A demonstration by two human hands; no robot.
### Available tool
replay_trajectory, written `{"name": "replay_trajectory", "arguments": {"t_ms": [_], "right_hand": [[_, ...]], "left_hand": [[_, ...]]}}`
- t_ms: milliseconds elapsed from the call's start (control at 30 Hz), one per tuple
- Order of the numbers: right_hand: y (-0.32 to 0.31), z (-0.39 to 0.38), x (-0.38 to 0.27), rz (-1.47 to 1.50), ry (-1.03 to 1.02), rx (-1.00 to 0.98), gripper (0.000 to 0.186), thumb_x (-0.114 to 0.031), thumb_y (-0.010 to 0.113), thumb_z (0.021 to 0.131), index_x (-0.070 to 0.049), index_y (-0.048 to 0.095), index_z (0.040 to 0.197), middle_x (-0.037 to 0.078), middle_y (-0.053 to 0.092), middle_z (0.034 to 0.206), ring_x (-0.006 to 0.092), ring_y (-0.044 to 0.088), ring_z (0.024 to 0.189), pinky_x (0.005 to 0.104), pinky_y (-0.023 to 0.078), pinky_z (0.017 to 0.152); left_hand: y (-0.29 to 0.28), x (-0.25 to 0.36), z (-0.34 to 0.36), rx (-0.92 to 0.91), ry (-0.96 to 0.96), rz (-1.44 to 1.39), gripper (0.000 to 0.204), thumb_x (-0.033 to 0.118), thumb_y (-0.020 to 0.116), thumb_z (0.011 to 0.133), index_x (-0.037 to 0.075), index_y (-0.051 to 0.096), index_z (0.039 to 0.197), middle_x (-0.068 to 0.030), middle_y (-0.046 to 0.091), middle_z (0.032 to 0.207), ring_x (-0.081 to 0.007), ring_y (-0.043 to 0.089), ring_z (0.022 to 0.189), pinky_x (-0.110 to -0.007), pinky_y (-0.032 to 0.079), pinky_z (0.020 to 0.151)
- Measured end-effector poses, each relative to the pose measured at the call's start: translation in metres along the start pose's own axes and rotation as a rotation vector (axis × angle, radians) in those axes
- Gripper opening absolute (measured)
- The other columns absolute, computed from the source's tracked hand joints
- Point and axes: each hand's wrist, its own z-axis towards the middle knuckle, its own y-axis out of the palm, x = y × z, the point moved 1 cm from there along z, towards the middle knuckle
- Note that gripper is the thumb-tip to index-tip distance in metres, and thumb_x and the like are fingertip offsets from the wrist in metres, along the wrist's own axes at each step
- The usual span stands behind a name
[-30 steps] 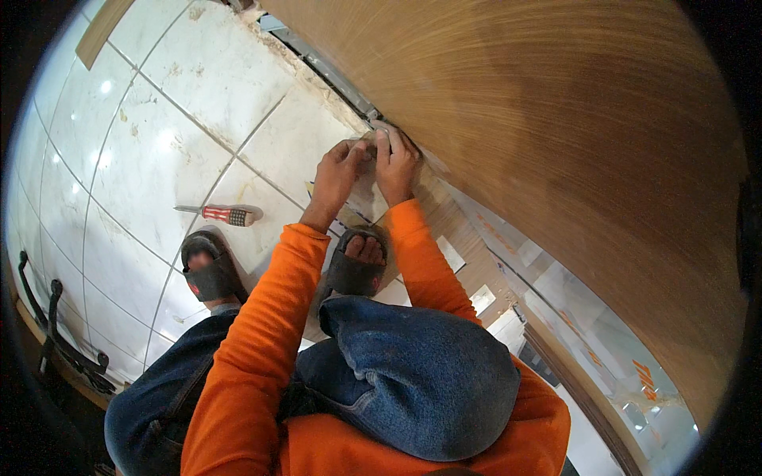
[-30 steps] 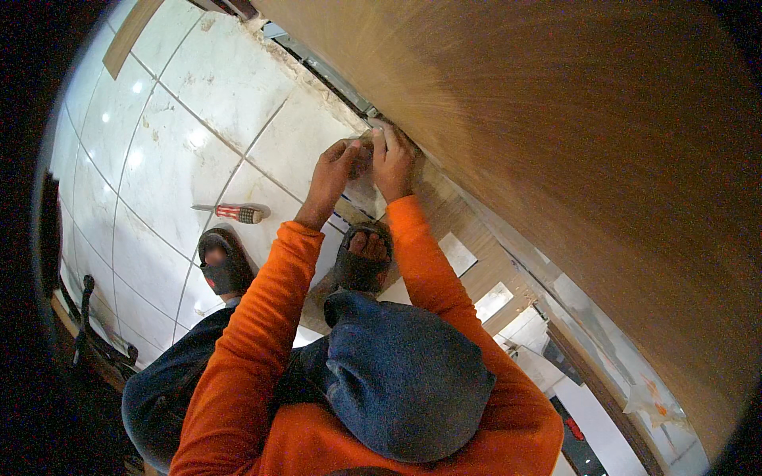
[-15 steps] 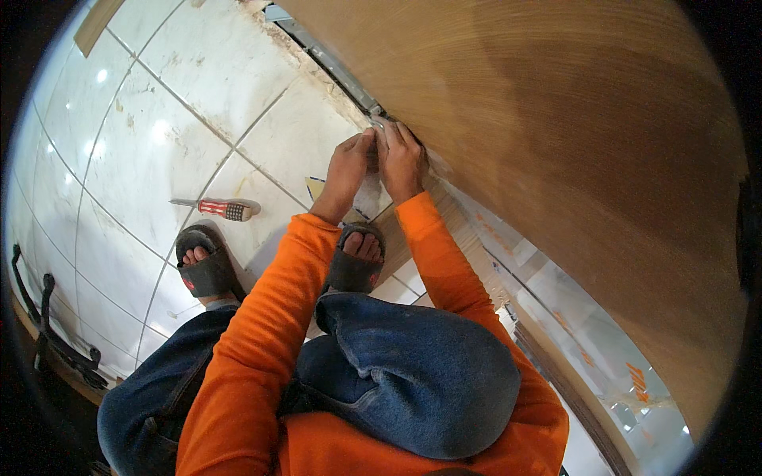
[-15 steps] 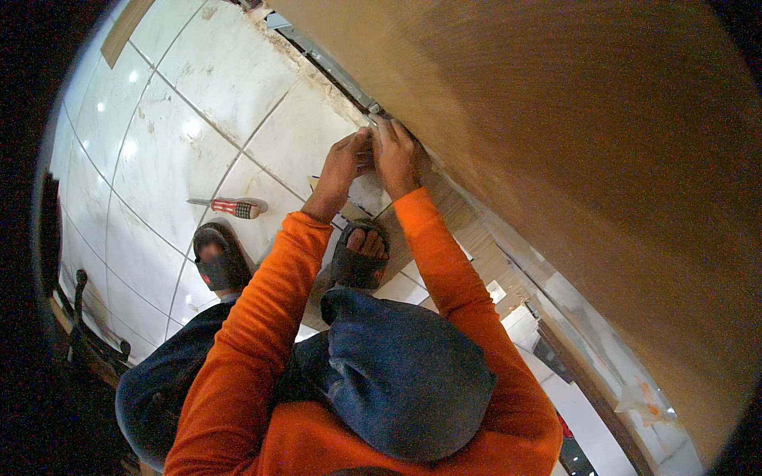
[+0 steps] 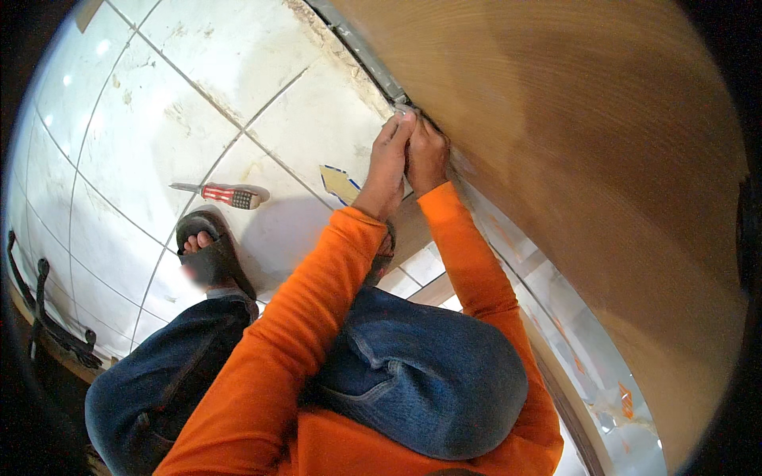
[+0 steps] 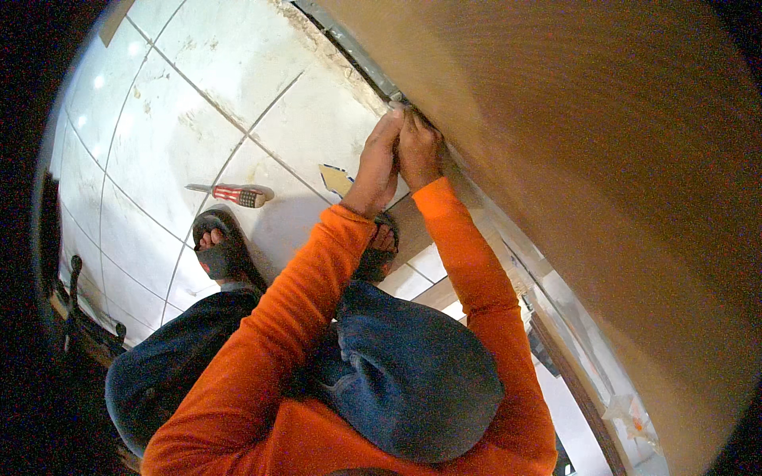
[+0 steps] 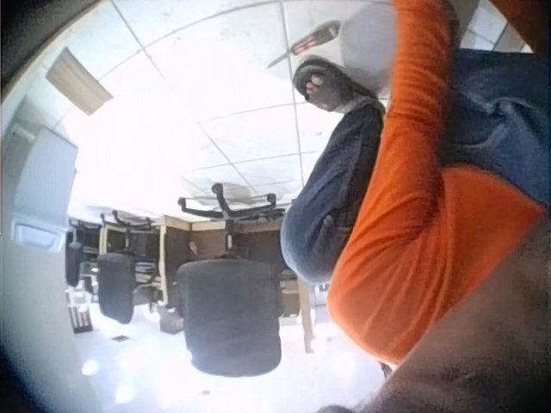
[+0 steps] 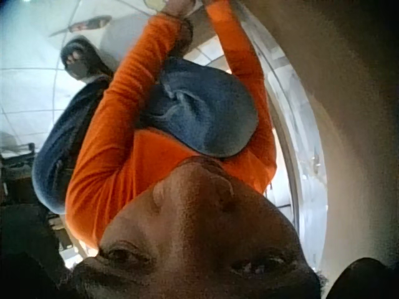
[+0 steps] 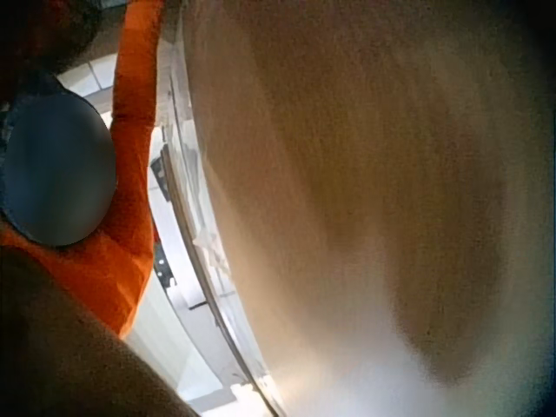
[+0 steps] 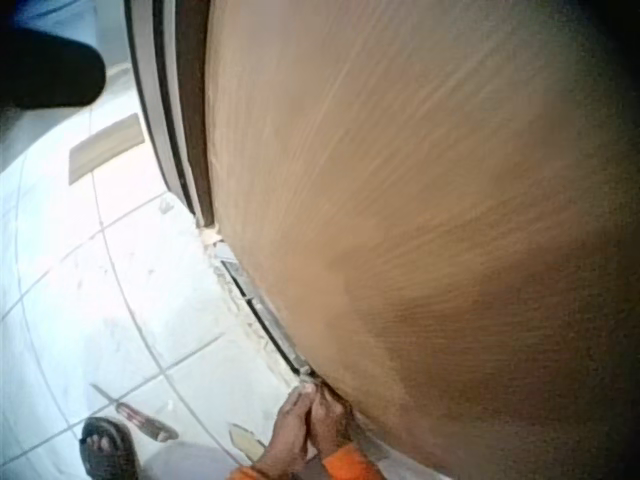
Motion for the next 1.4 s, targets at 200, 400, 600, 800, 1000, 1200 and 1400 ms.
{"name": "replay_trajectory", "arguments": {"t_ms": [200,400,600,800,1000,1200,1400], "right_hand": [[-0.014,0.168,-0.124,0.0,-0.236,-0.011,0.014,-0.015,0.05,0.093,-0.005,0.06,0.092,0.017,0.068,0.087,0.0361,0.07,0.081,0.0454,0.058,0.068],[-0.002,0.146,-0.181,0.399,-0.164,0.002,0.011,-0.012,0.061,0.086,-0.004,0.066,0.092,0.014,0.068,0.084,0.0337,0.069,0.075,0.0419,0.056,0.065],[-0.011,0.062,-0.112,0.623,0.268,0.108,0.02,-0.012,0.068,0.087,-0.002,0.072,0.103,0.016,0.071,0.091,0.0244,0.069,0.088,0.0335,0.053,0.081],[-0.004,-0.015,-0.051,0.842,0.696,0.377,0.015,-0.01,0.06,0.097,-0.001,0.068,0.106,0.006,0.071,0.093,0.0147,0.067,0.073,0.0273,0.056,0.066],[0.001,-0.035,-0.017,0.69,0.548,0.413,0.018,-0.01,0.059,0.099,0.004,0.066,0.109,0.009,0.071,0.098,0.0135,0.069,0.081,0.0253,0.056,0.067],[0.008,-0.033,-0.007,0.627,0.479,0.404,0.017,-0.011,0.06,0.098,0.002,0.069,0.105,0.009,0.073,0.091,0.0157,0.07,0.08,0.0278,0.056,0.068],[-0.001,-0.026,-0.017,0.452,0.422,0.322,0.021,-0.021,0.064,0.094,-0.004,0.071,0.105,0.018,0.072,0.1,0.0348,0.07,0.091,0.0411,0.052,0.085]], "left_hand": [[0.015,0.162,0.03,0.091,0.195,-0.185,0.035,0.04,0.047,0.104,0.01,0.06,0.117,-0.0061,0.065,0.113,-0.0203,0.062,0.105,-0.035,0.05,0.096],[-0.006,0.19,-0.021,0.25,0.324,-0.135,0.034,0.041,0.049,0.103,0.01,0.062,0.108,-0.0047,0.065,0.107,-0.017,0.061,0.1,-0.033,0.051,0.089],[-0.003,0.114,-0.036,0.208,0.152,0.418,0.031,0.03,0.054,0.102,0.003,0.065,0.112,-0.0017,0.063,0.1,-0.0099,0.055,0.094,-0.026,0.046,0.085],[-0.037,0.062,-0.039,0.057,-0.15,0.61,0.041,0.035,0.057,0.1,0.003,0.065,0.124,-0.0062,0.07,0.107,-0.0148,0.063,0.097,-0.03,0.049,0.085],[-0.038,0.022,-0.034,0.071,-0.099,0.57,0.037,0.032,0.06,0.1,-0.001,0.069,0.111,-0.0024,0.068,0.089,-0.0086,0.059,0.076,-0.024,0.048,0.068],[-0.04,0.017,-0.032,0.056,-0.006,0.59,0.035,0.03,0.058,0.101,-0.001,0.069,0.112,-0.0036,0.07,0.091,-0.0089,0.062,0.078,-0.024,0.049,0.07],[-0.043,0.017,-0.037,0.068,-0.025,0.652,0.036,0.031,0.055,0.102,0.0,0.067,0.116,-0.0046,0.07,0.099,-0.0113,0.063,0.087,-0.026,0.05,0.078]]}}
